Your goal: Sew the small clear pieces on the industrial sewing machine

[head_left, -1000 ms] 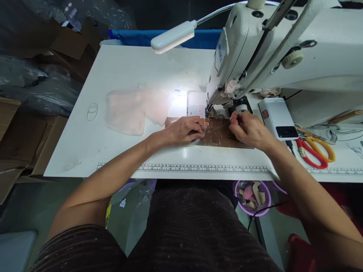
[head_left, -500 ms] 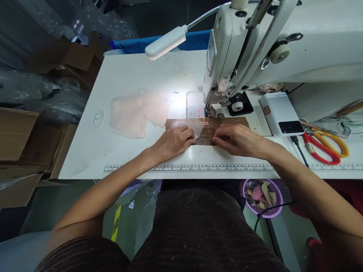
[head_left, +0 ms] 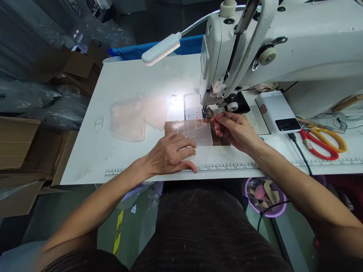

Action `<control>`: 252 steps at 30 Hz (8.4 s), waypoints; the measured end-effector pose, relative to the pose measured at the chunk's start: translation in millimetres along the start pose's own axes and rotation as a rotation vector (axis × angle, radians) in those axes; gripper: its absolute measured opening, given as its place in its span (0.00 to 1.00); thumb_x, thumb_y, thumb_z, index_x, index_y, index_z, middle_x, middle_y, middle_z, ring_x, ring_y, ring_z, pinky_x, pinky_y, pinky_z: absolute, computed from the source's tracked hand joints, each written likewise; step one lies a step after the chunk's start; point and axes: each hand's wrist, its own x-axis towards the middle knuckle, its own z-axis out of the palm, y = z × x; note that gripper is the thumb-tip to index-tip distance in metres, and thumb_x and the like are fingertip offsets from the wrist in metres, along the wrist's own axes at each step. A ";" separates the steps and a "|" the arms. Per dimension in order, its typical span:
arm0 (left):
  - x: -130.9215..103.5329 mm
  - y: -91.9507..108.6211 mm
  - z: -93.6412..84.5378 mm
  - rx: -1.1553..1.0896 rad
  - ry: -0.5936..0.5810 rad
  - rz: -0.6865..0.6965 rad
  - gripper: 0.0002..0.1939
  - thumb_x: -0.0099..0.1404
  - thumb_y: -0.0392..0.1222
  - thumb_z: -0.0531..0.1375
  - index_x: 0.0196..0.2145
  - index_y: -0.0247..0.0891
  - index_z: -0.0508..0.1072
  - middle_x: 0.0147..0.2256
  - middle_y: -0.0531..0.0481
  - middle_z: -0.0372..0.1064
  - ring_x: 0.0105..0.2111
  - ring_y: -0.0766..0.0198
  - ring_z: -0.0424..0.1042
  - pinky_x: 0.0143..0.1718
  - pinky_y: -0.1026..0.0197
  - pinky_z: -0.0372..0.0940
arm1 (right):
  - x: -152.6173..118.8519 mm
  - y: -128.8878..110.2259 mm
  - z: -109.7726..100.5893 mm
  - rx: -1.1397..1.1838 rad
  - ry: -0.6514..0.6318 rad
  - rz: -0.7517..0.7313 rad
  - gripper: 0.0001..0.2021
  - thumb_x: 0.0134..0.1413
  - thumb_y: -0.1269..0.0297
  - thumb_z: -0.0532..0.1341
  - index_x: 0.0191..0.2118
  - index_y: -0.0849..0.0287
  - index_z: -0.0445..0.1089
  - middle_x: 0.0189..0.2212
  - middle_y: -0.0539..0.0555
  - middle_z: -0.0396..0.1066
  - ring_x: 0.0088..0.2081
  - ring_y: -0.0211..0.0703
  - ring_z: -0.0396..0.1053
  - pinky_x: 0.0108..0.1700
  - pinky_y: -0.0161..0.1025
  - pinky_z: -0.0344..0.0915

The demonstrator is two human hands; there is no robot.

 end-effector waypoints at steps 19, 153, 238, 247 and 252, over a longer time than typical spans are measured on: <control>29.5 -36.5 32.9 -0.192 -0.015 -0.478 0.07 0.72 0.41 0.52 0.34 0.39 0.62 0.26 0.54 0.64 0.24 0.68 0.61 0.24 0.64 0.56 | 1.5 -3.0 -1.9 -0.599 -0.237 -0.171 0.20 0.45 0.48 0.72 0.38 0.59 0.75 0.26 0.50 0.70 0.26 0.38 0.63 0.27 0.37 0.59; 18.0 -17.9 48.9 -0.394 0.132 -0.500 0.06 0.59 0.36 0.57 0.27 0.37 0.74 0.24 0.53 0.73 0.24 0.69 0.68 0.26 0.65 0.62 | -18.1 18.1 28.1 -0.692 -0.123 -0.276 0.11 0.56 0.57 0.60 0.31 0.59 0.73 0.21 0.49 0.68 0.22 0.35 0.57 0.26 0.37 0.55; 18.7 -26.1 42.3 -0.815 0.002 -0.526 0.06 0.67 0.40 0.63 0.36 0.36 0.79 0.36 0.46 0.77 0.38 0.65 0.76 0.43 0.60 0.72 | -32.2 4.2 3.8 -0.495 -0.211 -0.086 0.20 0.62 0.44 0.60 0.41 0.59 0.70 0.24 0.50 0.66 0.23 0.37 0.60 0.23 0.37 0.57; 16.9 -28.6 43.5 -0.812 -0.030 -0.512 0.06 0.67 0.39 0.62 0.36 0.35 0.78 0.37 0.46 0.77 0.37 0.66 0.75 0.40 0.61 0.70 | -12.0 9.3 25.1 -0.225 -0.278 0.049 0.22 0.53 0.41 0.67 0.33 0.57 0.67 0.21 0.47 0.62 0.21 0.35 0.58 0.18 0.33 0.56; 17.8 -27.9 43.5 -0.797 -0.013 -0.507 0.07 0.68 0.40 0.61 0.35 0.35 0.77 0.37 0.46 0.76 0.37 0.65 0.74 0.41 0.61 0.69 | -13.4 15.9 31.4 -0.244 -0.236 -0.091 0.17 0.60 0.47 0.63 0.32 0.55 0.62 0.21 0.45 0.59 0.22 0.34 0.55 0.22 0.35 0.53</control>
